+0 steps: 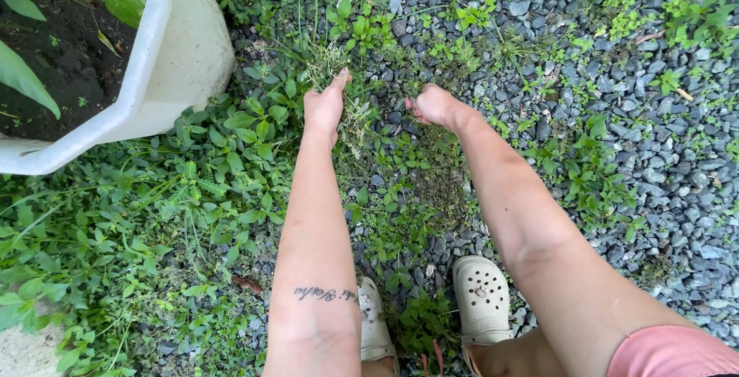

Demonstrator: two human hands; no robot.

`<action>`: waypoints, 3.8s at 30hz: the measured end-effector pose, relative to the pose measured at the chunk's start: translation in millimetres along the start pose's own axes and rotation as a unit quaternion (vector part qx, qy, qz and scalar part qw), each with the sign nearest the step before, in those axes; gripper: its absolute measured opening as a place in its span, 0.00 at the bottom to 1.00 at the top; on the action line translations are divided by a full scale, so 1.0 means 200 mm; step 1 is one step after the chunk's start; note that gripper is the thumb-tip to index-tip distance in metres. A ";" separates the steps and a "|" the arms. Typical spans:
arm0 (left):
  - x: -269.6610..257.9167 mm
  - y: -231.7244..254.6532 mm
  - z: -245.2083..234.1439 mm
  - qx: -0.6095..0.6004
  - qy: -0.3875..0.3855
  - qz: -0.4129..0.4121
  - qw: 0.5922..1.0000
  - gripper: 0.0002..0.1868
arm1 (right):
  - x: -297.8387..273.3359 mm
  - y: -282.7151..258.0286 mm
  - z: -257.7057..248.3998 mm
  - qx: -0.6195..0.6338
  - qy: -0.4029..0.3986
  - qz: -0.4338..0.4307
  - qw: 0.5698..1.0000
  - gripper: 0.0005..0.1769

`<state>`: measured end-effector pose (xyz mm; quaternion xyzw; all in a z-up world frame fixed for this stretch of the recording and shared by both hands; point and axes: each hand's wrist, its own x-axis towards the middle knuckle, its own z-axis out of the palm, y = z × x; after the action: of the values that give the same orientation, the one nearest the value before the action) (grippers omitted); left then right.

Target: Remove weeds from the gravel and soil areas near potted plants.

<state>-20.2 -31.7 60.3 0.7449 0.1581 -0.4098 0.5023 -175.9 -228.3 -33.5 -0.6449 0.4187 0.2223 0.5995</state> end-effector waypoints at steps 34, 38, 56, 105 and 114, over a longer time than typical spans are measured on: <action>-0.56 0.25 0.04 -0.039 -0.300 0.125 0.945 0.46 | -0.75 -0.73 0.00 0.318 -0.153 -0.161 0.922 0.16; -0.55 0.24 0.02 0.012 -0.259 0.138 0.956 0.46 | -0.86 -0.74 0.02 0.159 -0.126 -0.211 0.956 0.20; -0.38 0.21 0.03 0.008 -0.086 0.131 0.988 0.42 | -0.68 -0.64 -0.15 0.071 0.118 -0.319 0.938 0.21; 0.22 -0.15 0.44 -0.049 -0.129 0.087 0.987 0.48 | 0.04 0.13 -0.39 -0.187 0.359 -0.236 0.884 0.21; 0.17 -0.11 0.42 -0.009 -0.089 0.054 0.995 0.61 | 0.22 0.22 -0.40 -0.115 0.355 -0.231 0.899 0.19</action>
<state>-52.8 -101.7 6.9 0.7082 0.0760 -0.4450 0.5428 -204.8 -314.6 -79.5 -0.8239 0.4144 -0.1198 0.3676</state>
